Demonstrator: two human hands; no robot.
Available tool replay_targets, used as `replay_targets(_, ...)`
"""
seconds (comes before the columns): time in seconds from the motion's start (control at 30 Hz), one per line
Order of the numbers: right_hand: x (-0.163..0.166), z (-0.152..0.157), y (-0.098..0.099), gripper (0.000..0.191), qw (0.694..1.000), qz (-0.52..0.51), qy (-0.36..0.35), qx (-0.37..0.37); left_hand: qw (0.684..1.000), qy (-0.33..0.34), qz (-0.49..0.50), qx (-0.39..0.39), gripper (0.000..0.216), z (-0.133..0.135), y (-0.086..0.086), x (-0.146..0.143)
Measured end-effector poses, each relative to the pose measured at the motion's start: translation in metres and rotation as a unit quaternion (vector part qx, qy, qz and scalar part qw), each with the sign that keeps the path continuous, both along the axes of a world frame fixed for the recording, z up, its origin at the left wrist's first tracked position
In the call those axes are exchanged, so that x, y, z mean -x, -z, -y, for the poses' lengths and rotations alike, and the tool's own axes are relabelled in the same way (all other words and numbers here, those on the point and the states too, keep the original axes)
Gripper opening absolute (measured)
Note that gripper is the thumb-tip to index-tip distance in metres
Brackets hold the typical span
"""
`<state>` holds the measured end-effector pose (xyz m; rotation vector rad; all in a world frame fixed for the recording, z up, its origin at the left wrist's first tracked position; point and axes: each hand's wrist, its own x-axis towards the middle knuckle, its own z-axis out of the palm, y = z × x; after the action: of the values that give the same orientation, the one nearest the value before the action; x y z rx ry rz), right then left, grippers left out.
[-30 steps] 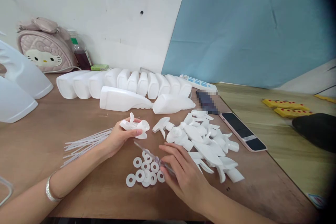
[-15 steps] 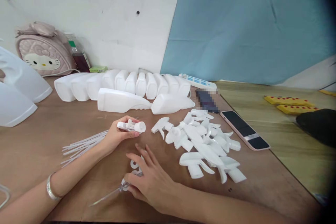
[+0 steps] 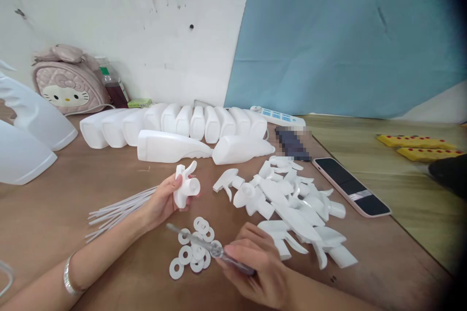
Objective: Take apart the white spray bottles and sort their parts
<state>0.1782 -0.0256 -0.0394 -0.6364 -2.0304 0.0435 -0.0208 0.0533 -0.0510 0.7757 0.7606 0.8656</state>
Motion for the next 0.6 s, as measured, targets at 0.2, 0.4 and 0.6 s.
replay_targets(0.2,-0.014,-0.003,0.005,0.028,0.996,-0.059,0.062,0.032,0.995,0.043,0.033,0.084,0.03,-0.002,0.003,0.001)
replay_targets(0.4,-0.011,-0.004,0.005,0.02,0.997,-0.022,0.055,0.056,0.993,0.029,-0.066,0.092,0.039,0.001,-0.001,-0.005)
replay_targets(0.6,-0.011,-0.002,0.002,0.016,0.996,-0.018,0.077,0.037,0.989,0.03,-0.133,0.055,0.044,0.005,-0.007,-0.01)
